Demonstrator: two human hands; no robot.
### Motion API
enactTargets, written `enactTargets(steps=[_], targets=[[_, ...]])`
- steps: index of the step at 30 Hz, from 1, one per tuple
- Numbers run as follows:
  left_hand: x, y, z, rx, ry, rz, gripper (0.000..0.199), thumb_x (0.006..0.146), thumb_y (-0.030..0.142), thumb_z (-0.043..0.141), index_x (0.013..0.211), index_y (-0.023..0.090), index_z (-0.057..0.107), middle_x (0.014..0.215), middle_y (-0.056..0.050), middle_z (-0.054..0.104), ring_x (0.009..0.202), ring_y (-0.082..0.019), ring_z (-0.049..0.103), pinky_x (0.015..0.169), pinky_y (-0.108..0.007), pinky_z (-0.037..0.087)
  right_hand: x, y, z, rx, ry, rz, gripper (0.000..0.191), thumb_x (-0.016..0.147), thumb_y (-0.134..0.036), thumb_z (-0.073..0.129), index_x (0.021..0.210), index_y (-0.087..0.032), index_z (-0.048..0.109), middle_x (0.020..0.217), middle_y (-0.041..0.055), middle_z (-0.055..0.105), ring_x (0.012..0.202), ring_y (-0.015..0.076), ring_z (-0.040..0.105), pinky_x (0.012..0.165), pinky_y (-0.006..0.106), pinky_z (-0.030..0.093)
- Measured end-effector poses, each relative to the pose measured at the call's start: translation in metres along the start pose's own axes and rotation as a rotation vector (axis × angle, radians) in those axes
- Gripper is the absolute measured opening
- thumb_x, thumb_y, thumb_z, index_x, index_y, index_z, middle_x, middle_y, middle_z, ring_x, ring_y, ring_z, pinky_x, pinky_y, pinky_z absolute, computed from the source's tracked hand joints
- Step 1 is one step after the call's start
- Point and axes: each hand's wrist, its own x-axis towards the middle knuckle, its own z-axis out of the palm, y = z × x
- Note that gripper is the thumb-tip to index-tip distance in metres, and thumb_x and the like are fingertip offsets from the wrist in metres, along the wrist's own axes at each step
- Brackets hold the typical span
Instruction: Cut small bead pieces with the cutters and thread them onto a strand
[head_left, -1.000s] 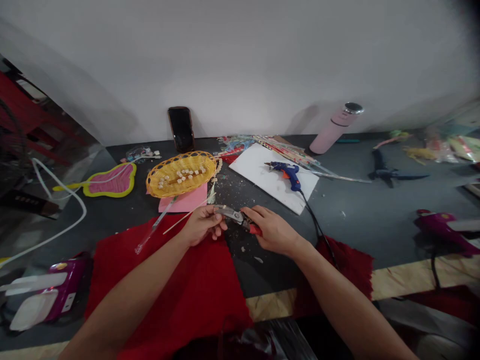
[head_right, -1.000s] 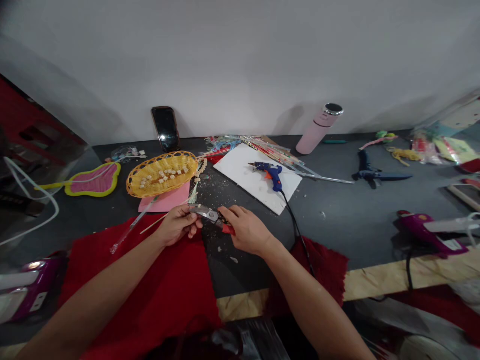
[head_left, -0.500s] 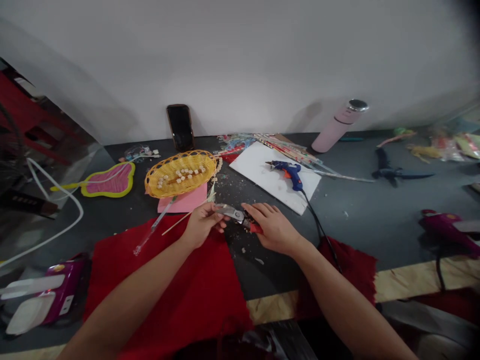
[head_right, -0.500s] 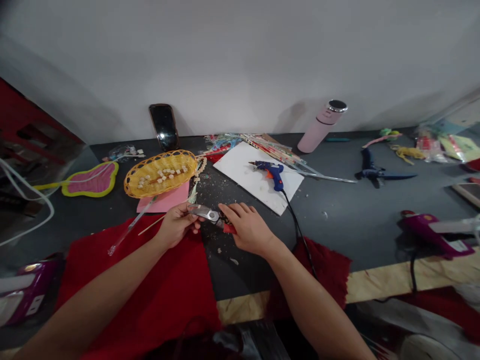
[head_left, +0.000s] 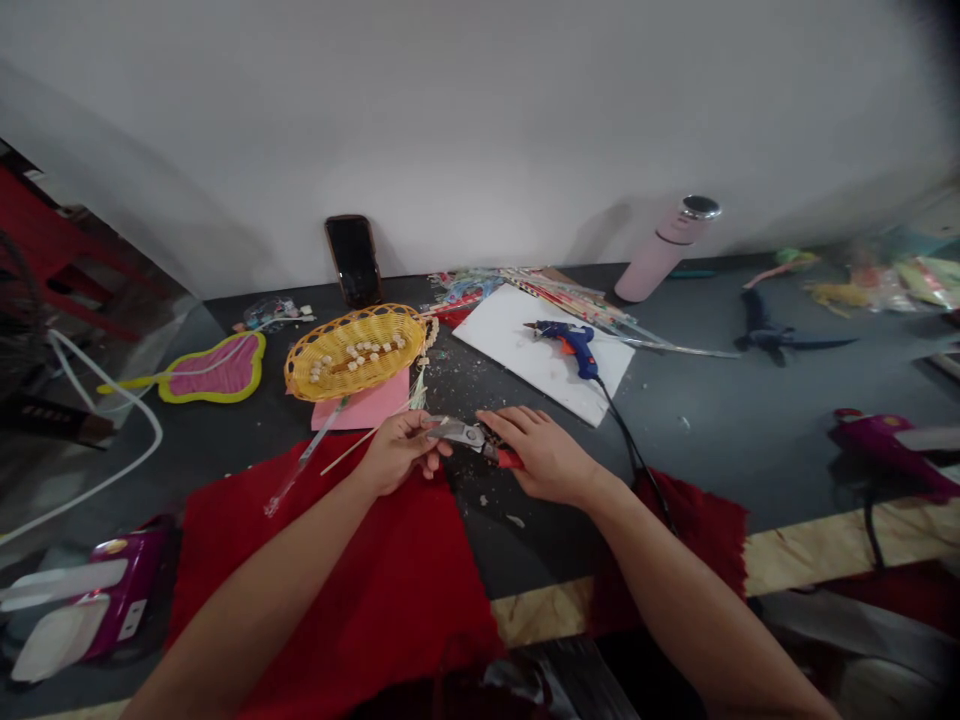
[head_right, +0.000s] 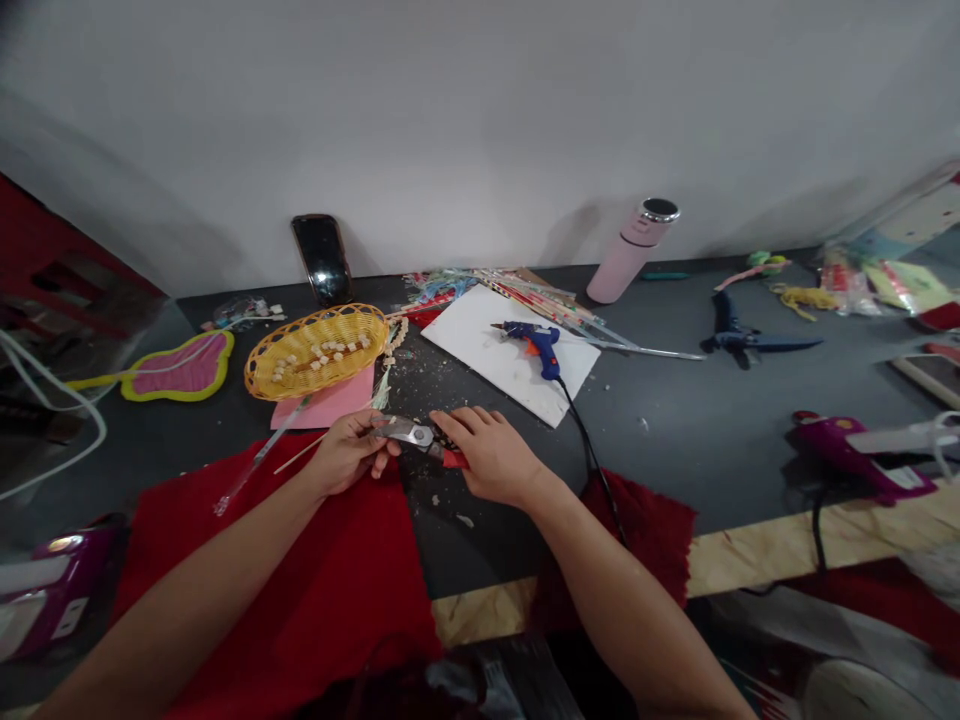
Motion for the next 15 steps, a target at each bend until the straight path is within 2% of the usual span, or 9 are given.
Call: enactTargets(steps=[11,15], targets=[[-0.002,-0.003,-0.002,-0.005,0.028,0.026,0.024,0.072,0.031,0.069,0.082,0.012,0.058,0.064,-0.002,0.065,0.041,-0.007,0.052,0.036,-0.018,0.044,0.001,-0.011,0.010,0.006,0.041,0.027,0.060,0.072,-0.011,0.046,0.131,-0.015,0.038,0.114,0.0124,0.053,0.105,0.0245,0.049,0.089,0.038,0.042],[-0.001,-0.005,0.000,-0.016,0.052,0.082,0.024,0.073,0.033,0.069,0.081,0.013,0.057,0.067,-0.002,0.065,0.044,-0.007,0.054,0.040,-0.019,0.047,0.002,-0.011,0.014,-0.010,0.064,0.058,0.061,0.071,-0.011,0.048,0.132,-0.015,0.038,0.115,0.0128,0.052,0.105,0.0248,0.049,0.091,0.039,0.041]])
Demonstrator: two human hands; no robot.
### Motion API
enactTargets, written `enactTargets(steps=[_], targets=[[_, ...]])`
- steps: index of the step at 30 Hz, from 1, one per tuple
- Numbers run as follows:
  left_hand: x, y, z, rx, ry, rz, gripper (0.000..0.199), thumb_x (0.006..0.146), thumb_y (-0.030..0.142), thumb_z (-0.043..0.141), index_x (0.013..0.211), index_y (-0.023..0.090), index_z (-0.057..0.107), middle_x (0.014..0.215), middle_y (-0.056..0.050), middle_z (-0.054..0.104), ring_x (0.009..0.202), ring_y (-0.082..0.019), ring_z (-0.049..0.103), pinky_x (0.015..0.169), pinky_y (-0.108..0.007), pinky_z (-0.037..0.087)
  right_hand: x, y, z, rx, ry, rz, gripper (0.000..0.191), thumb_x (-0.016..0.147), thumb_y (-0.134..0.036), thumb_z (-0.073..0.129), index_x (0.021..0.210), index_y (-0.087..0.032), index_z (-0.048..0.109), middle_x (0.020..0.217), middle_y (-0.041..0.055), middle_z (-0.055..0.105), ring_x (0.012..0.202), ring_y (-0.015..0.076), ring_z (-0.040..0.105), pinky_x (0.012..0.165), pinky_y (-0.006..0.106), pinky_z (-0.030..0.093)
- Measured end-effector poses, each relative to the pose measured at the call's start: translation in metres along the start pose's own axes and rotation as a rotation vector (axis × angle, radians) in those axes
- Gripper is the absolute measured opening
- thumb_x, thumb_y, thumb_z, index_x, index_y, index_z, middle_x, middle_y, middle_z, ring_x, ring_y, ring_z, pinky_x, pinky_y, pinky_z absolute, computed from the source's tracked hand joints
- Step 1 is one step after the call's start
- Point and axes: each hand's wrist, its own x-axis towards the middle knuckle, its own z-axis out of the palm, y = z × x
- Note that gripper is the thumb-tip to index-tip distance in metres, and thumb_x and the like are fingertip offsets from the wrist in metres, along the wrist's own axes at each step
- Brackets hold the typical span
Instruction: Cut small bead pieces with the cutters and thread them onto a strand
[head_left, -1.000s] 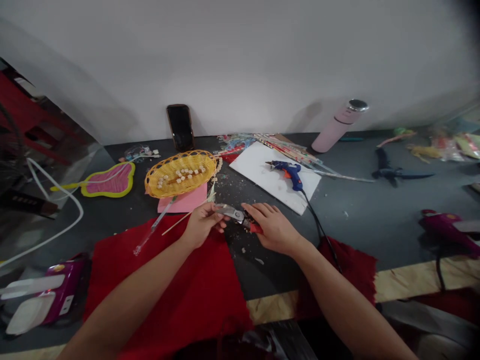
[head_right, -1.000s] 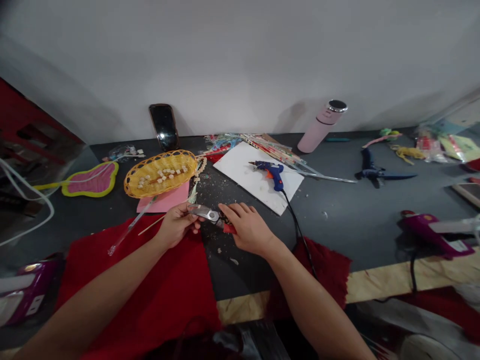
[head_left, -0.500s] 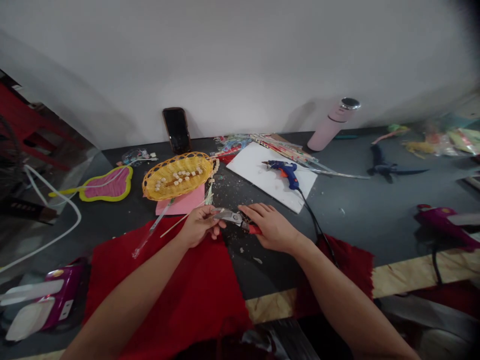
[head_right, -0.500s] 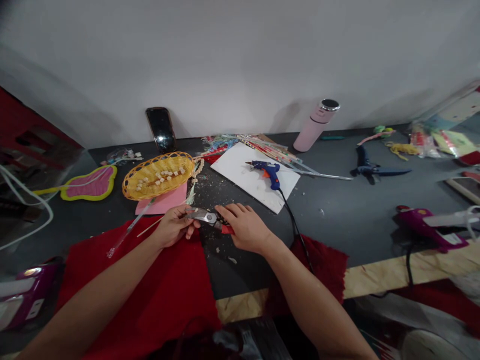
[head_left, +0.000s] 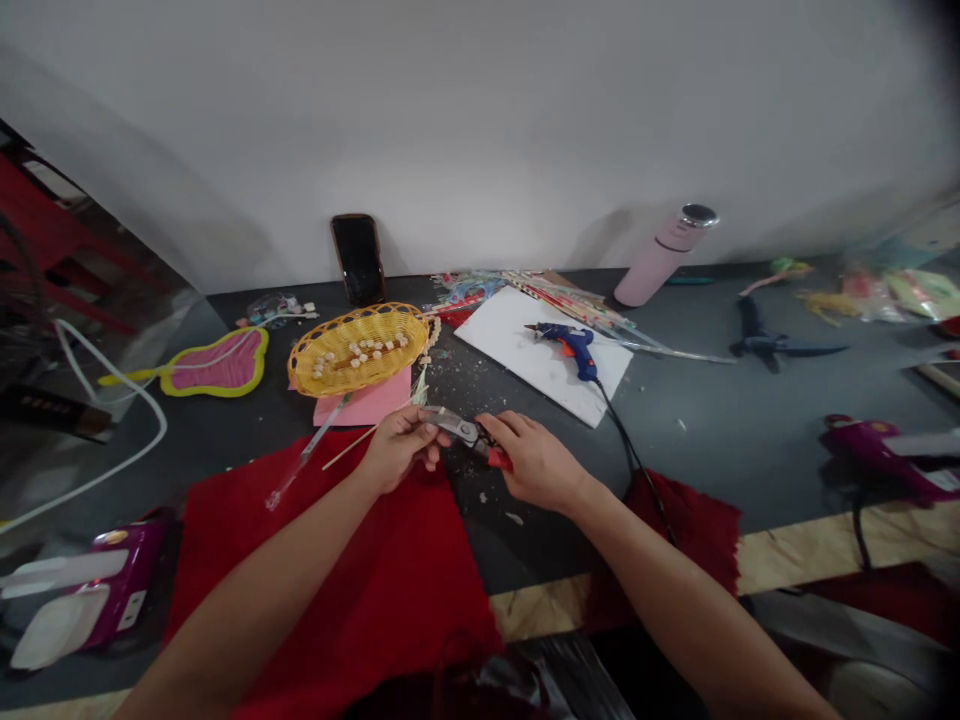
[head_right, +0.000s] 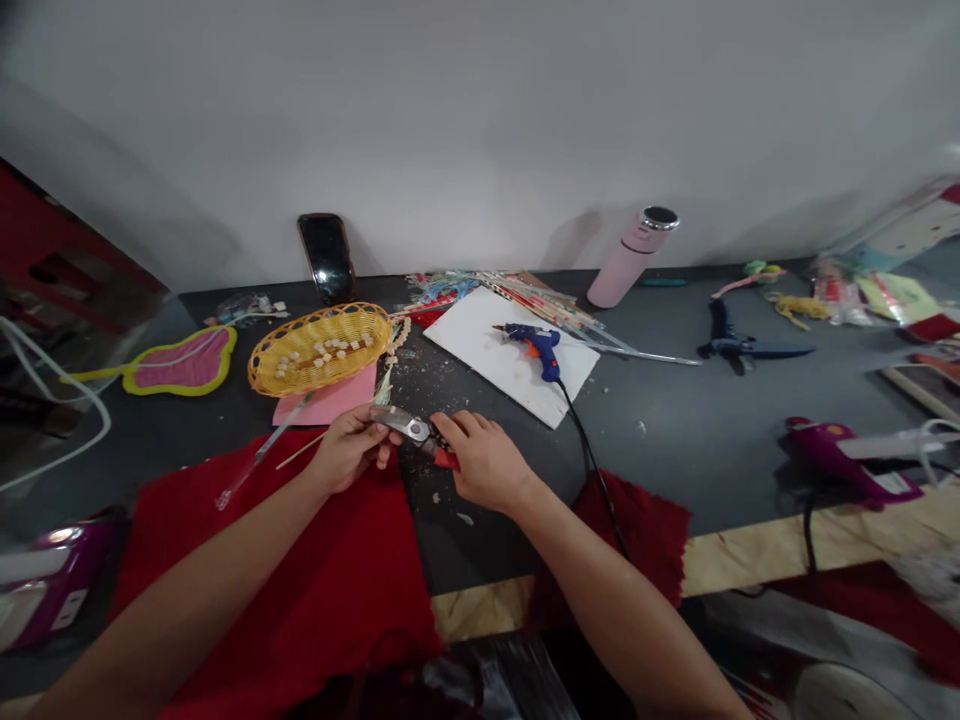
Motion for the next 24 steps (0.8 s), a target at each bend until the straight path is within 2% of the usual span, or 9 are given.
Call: enactTargets(steps=[5,8,16,24], targets=[[-0.001,-0.001,0.007,0.088,0.091,0.089,0.025,0.072,0.031,0.070,0.084,0.013,0.059,0.073,-0.003,0.066,0.051,-0.008,0.057,0.046,-0.020,0.050,0.001,0.001,0.003,-0.019,0.005,0.040,0.066,0.072,-0.013,0.048,0.136,-0.018,0.033,0.119,0.0123,0.051,0.107,0.0259,0.048,0.090,0.040,0.040],[-0.002,0.001,0.010,0.137,0.124,0.086,0.022,0.072,0.030,0.068,0.082,0.012,0.060,0.071,-0.003,0.066,0.051,-0.009,0.058,0.045,-0.021,0.051,0.001,0.003,0.001,-0.023,-0.016,0.030,0.071,0.070,-0.012,0.048,0.139,-0.018,0.029,0.122,0.0125,0.050,0.109,0.0273,0.046,0.091,0.042,0.039],[-0.004,0.008,0.005,0.145,0.009,-0.022,0.022,0.072,0.031,0.067,0.081,0.012,0.059,0.066,-0.004,0.067,0.046,-0.012,0.059,0.042,-0.023,0.050,0.000,0.009,-0.010,0.017,-0.075,-0.042,0.078,0.065,-0.011,0.047,0.140,-0.018,0.027,0.128,0.0128,0.046,0.114,0.0274,0.042,0.094,0.044,0.036],[-0.002,0.002,0.001,0.138,0.018,-0.019,0.021,0.074,0.031,0.066,0.081,0.013,0.058,0.066,-0.003,0.066,0.047,-0.011,0.058,0.044,-0.023,0.050,0.001,0.006,-0.008,0.008,-0.069,-0.037,0.068,0.069,-0.013,0.048,0.135,-0.015,0.035,0.121,0.0138,0.050,0.110,0.0266,0.046,0.092,0.041,0.039]])
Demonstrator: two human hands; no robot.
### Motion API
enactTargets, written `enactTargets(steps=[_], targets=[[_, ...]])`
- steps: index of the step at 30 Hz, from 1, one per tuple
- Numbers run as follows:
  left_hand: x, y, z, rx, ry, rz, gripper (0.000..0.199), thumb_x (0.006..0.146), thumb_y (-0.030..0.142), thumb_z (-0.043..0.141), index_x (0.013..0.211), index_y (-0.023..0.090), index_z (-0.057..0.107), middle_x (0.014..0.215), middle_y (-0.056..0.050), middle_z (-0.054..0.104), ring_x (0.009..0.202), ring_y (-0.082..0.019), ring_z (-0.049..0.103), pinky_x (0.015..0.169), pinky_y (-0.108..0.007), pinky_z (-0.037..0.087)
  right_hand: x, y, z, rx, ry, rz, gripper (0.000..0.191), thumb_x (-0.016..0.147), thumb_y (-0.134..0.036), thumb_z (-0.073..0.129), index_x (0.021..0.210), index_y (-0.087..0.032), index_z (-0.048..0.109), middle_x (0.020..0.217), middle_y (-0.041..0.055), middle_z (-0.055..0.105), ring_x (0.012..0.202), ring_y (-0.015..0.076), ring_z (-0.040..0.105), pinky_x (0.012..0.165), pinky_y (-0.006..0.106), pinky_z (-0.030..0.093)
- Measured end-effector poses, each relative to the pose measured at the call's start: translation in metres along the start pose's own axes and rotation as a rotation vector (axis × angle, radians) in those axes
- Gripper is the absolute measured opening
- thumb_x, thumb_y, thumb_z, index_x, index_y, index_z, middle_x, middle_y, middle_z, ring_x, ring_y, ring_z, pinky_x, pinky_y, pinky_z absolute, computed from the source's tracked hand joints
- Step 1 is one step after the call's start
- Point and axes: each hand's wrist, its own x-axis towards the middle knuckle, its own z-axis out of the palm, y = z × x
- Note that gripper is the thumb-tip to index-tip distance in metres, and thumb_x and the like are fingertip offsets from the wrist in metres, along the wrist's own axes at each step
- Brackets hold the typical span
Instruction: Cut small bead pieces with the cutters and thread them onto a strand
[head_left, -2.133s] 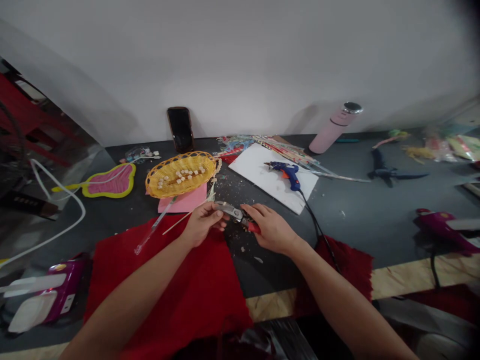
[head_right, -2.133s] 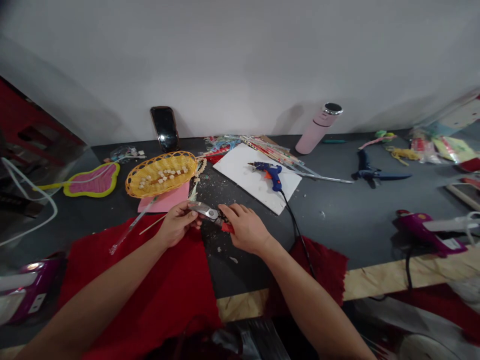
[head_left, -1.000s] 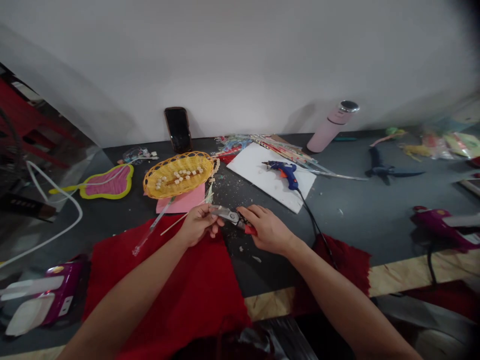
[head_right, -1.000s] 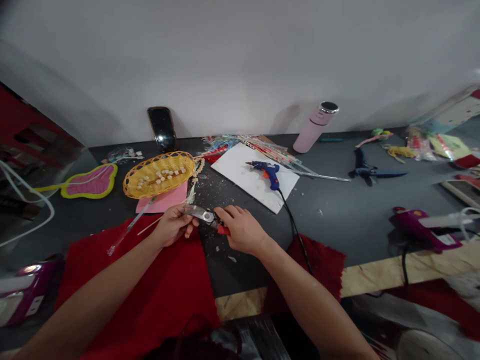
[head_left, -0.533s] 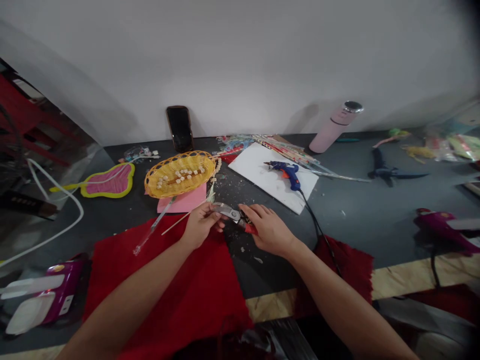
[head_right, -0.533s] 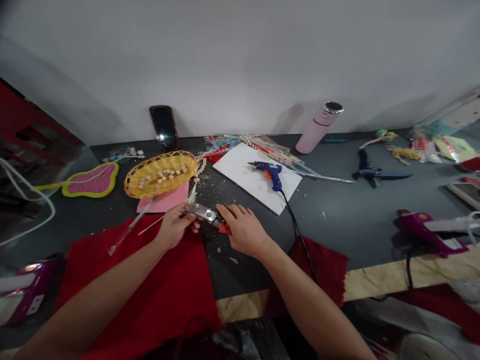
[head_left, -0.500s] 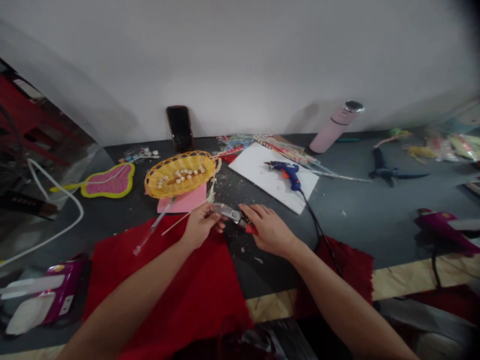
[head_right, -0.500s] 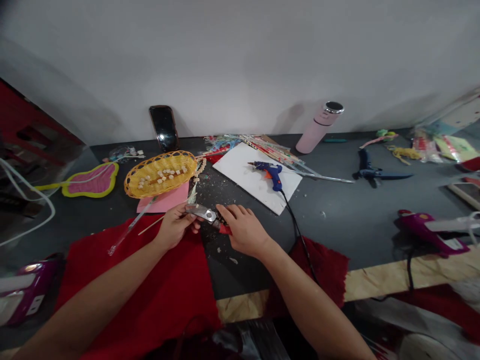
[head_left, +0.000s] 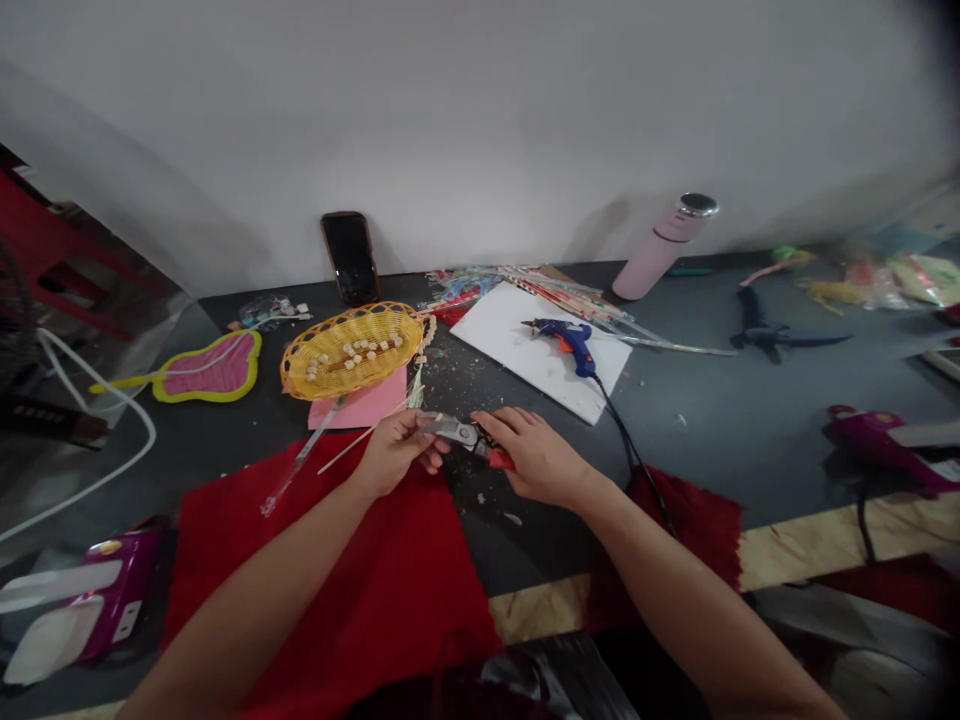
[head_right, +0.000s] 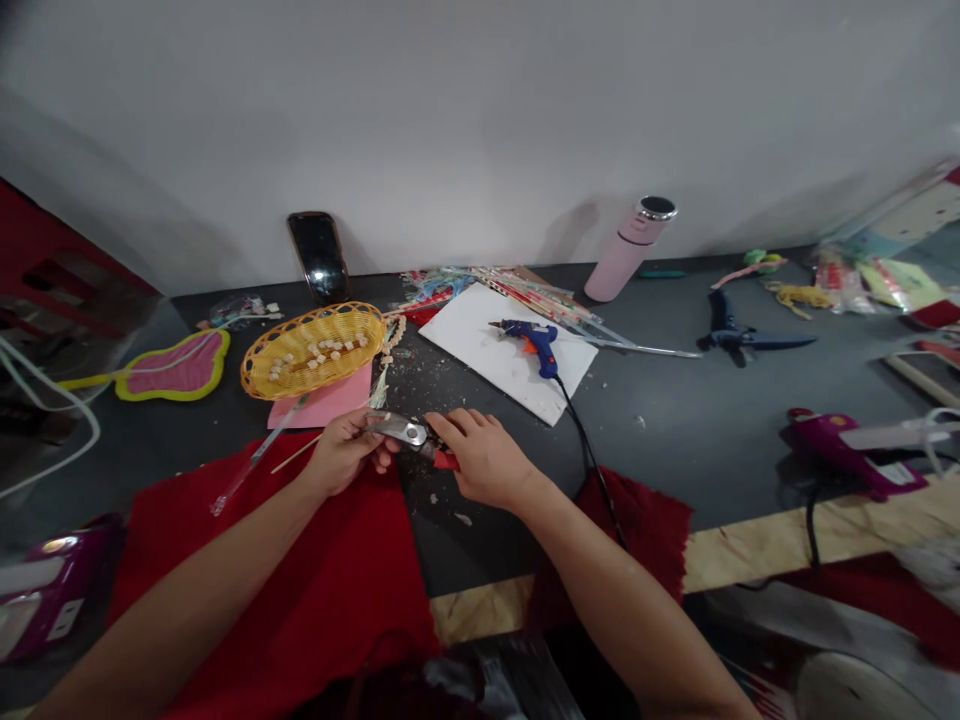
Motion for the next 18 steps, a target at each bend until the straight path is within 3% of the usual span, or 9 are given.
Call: enactTargets(steps=[7,9,12,18], targets=[[-0.001,-0.001,0.000,0.003,0.017,0.013,0.023,0.074,0.033,0.066,0.079,0.012,0.058,0.065,-0.003,0.066,0.047,-0.011,0.058,0.043,-0.023,0.049,0.001,-0.018,0.004,-0.060,0.000,0.084,0.055,0.075,-0.015,0.048,0.130,-0.018,0.041,0.114,0.0119,0.056,0.093,0.0228,0.056,0.078,0.033,0.045],[-0.002,-0.001,0.003,0.014,0.004,0.023,0.023,0.073,0.033,0.067,0.076,0.012,0.058,0.064,-0.003,0.065,0.047,-0.010,0.057,0.044,-0.022,0.048,0.000,-0.023,0.009,-0.069,-0.032,0.051,0.050,0.078,-0.017,0.048,0.128,-0.020,0.044,0.113,0.0109,0.057,0.085,0.0207,0.059,0.071,0.029,0.045],[-0.001,-0.001,0.005,-0.018,-0.028,0.027,0.024,0.073,0.035,0.068,0.075,0.012,0.058,0.062,-0.001,0.063,0.046,-0.009,0.056,0.043,-0.020,0.046,-0.003,-0.023,0.017,-0.073,-0.023,-0.022,0.051,0.079,-0.021,0.051,0.129,-0.025,0.043,0.113,0.0078,0.059,0.091,0.0207,0.059,0.073,0.028,0.045],[0.002,0.002,0.006,-0.040,-0.033,-0.016,0.026,0.076,0.037,0.065,0.082,0.013,0.057,0.072,-0.004,0.067,0.051,-0.010,0.059,0.047,-0.022,0.050,-0.005,0.018,0.009,-0.078,0.273,0.341,0.054,0.084,-0.028,0.049,0.136,-0.024,0.034,0.125,0.0083,0.054,0.101,0.0234,0.058,0.076,0.031,0.047]])
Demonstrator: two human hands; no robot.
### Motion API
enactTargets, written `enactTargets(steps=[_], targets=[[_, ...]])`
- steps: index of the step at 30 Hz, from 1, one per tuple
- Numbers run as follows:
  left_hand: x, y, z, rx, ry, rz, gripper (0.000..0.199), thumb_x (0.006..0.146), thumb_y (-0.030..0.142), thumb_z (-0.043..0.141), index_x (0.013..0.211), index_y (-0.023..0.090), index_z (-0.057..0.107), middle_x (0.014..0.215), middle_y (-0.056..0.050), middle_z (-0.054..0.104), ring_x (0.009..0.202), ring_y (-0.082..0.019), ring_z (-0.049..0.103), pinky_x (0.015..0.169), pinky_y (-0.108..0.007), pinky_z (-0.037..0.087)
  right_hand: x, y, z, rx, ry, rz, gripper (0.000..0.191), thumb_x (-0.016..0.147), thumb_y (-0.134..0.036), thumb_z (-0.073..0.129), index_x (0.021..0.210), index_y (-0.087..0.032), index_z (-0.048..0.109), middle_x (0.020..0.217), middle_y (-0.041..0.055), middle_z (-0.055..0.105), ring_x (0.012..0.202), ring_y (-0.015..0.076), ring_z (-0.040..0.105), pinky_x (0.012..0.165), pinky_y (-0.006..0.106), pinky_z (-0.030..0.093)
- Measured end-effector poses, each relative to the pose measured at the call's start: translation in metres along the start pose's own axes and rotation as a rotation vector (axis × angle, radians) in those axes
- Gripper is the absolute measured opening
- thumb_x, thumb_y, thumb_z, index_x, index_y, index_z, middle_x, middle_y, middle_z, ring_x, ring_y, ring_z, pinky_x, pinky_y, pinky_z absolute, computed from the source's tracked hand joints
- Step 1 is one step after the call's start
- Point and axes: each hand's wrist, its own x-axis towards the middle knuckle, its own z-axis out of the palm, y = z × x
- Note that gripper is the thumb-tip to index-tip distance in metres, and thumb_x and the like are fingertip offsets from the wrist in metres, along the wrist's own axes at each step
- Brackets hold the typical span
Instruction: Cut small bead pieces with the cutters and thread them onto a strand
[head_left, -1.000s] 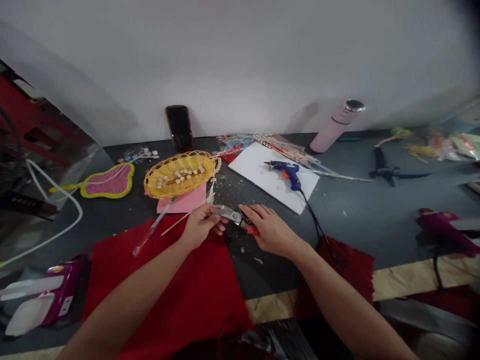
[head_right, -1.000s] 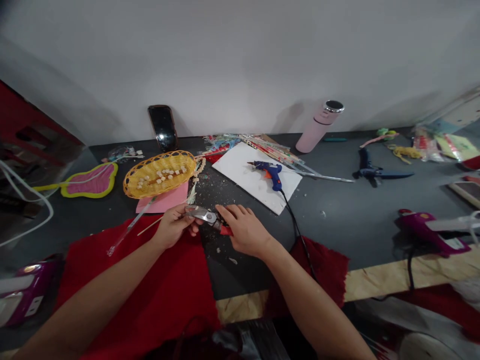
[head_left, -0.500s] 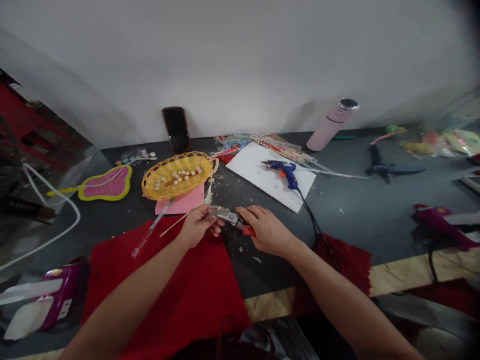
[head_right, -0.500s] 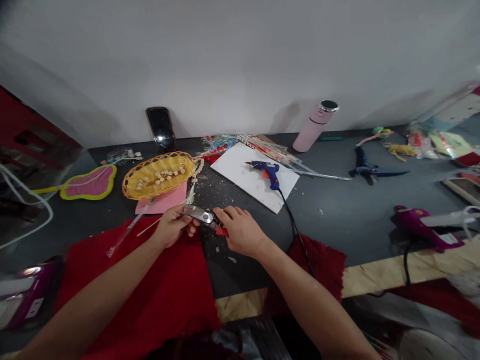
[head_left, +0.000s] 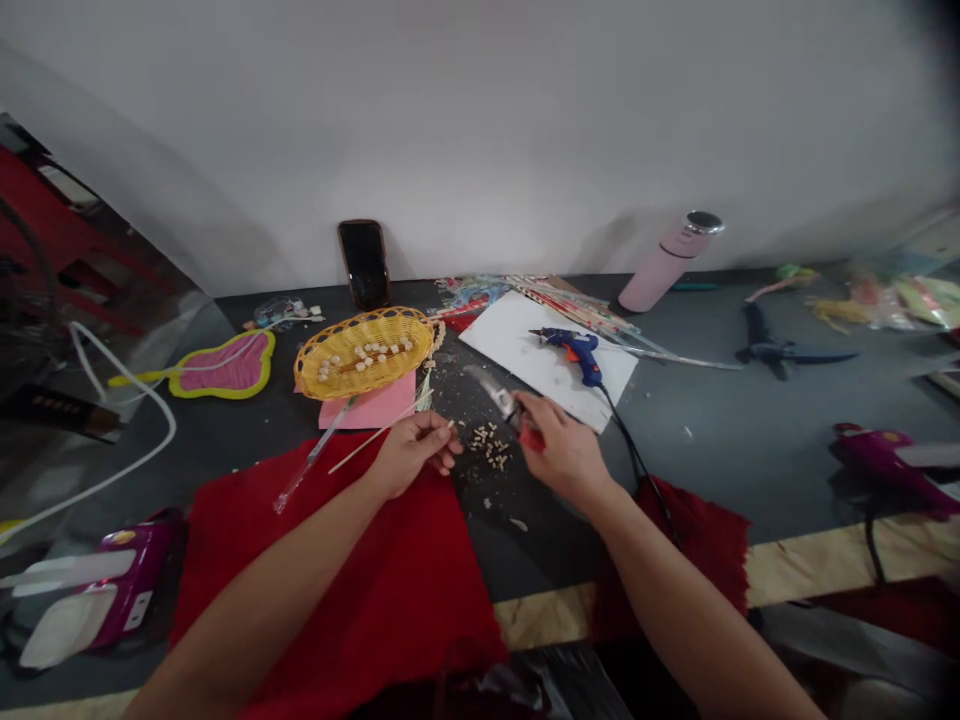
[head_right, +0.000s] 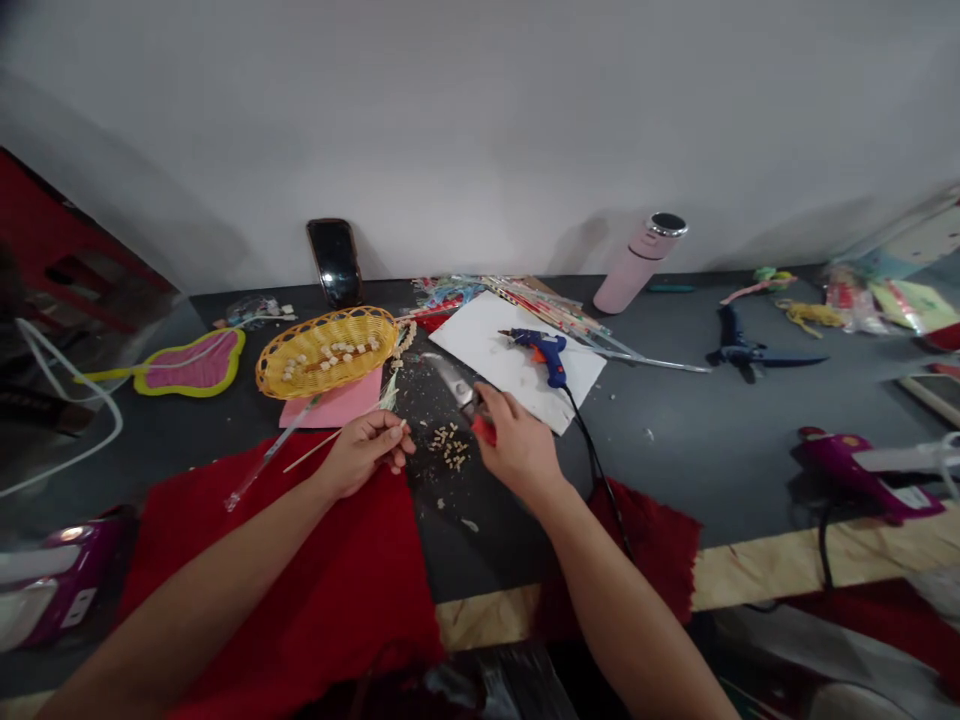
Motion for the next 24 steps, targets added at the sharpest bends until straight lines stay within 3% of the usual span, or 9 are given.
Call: enactTargets(steps=[3,9,12,14,17,20,24], targets=[[0.000,0.005,0.002,-0.001,0.003,-0.005,0.025,0.076,0.036,0.066,0.081,0.013,0.057,0.070,-0.004,0.067,0.051,-0.009,0.058,0.047,-0.020,0.049,0.012,0.013,-0.006,-0.040,0.032,0.118,0.058,0.085,-0.042,0.052,0.136,-0.021,0.035,0.120,0.0103,0.057,0.100,0.0269,0.058,0.075,0.035,0.048],[0.003,0.007,0.001,-0.104,0.034,-0.018,0.022,0.076,0.031,0.066,0.082,0.013,0.057,0.071,-0.003,0.066,0.052,-0.008,0.057,0.046,-0.017,0.047,0.017,0.017,-0.001,-0.117,-0.058,0.099,0.054,0.084,-0.049,0.054,0.129,-0.021,0.044,0.115,0.0098,0.060,0.103,0.0265,0.054,0.078,0.035,0.047],[0.006,0.006,-0.002,-0.178,0.055,-0.001,0.026,0.077,0.028,0.066,0.097,0.014,0.056,0.071,-0.002,0.066,0.052,-0.007,0.056,0.047,-0.017,0.046,0.015,0.019,0.005,-0.131,-0.038,0.091,0.057,0.083,-0.054,0.053,0.129,-0.021,0.044,0.114,0.0090,0.060,0.104,0.0265,0.053,0.079,0.036,0.046],[0.007,0.005,-0.003,-0.216,0.073,0.027,0.041,0.078,0.026,0.065,0.114,0.017,0.050,0.072,-0.002,0.066,0.053,-0.007,0.056,0.048,-0.017,0.046,0.014,0.021,0.007,-0.136,-0.014,0.067,0.055,0.084,-0.054,0.051,0.127,-0.021,0.047,0.114,0.0091,0.059,0.104,0.0269,0.051,0.081,0.037,0.045],[0.008,0.003,-0.004,-0.250,0.096,0.083,0.064,0.079,0.022,0.063,0.135,0.023,0.032,0.074,-0.001,0.066,0.056,-0.008,0.057,0.050,-0.017,0.046,0.013,0.018,0.004,-0.137,0.059,0.015,0.044,0.087,-0.047,0.049,0.121,-0.020,0.054,0.116,0.0090,0.059,0.106,0.0276,0.048,0.087,0.040,0.042],[0.009,0.002,-0.003,-0.273,0.106,0.137,0.078,0.081,0.019,0.061,0.143,0.029,0.014,0.075,-0.001,0.065,0.057,-0.008,0.057,0.051,-0.018,0.046,0.015,0.004,-0.007,-0.127,0.137,-0.062,0.033,0.090,-0.035,0.046,0.116,-0.018,0.058,0.117,0.0090,0.057,0.107,0.0273,0.044,0.092,0.042,0.039],[0.010,0.001,-0.004,-0.295,0.096,0.169,0.088,0.082,0.018,0.059,0.144,0.033,0.000,0.076,-0.001,0.066,0.056,-0.008,0.057,0.051,-0.018,0.046,0.033,-0.026,-0.018,-0.091,0.042,-0.227,0.031,0.088,-0.021,0.046,0.116,-0.019,0.058,0.116,0.0088,0.057,0.104,0.0263,0.044,0.089,0.041,0.042]])
